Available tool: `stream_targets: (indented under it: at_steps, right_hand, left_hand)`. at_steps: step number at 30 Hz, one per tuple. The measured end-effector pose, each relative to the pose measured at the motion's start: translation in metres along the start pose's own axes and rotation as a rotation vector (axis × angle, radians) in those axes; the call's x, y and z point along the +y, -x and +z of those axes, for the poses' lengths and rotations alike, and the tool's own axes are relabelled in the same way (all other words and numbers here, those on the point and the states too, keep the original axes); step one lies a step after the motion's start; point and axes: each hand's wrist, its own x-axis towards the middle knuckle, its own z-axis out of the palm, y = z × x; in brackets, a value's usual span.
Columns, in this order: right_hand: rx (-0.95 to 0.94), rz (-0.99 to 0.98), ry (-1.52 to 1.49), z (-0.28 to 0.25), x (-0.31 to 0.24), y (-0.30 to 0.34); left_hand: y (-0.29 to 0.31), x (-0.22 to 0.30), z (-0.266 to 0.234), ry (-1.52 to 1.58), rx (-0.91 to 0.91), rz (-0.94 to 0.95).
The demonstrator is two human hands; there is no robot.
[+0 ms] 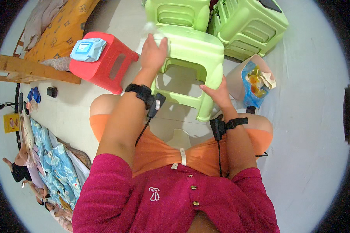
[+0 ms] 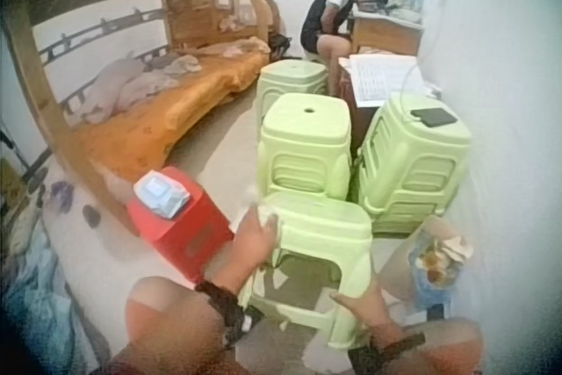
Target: Cleaning a stack of green plastic stools with a wet wipe.
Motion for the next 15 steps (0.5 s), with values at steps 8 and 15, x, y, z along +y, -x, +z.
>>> stream_targets:
  at_steps: [8,15]
  right_hand:
    - [0.076,-0.002,0.042,0.002,0.021,-0.001]
    - [0.103,0.022,0.074,0.005,0.015,0.002]
  left_hand:
    - [0.018,0.046,0.037,-0.497,0.237,0.683]
    - [0.042,0.078,0.045,-0.547,-0.336,0.933]
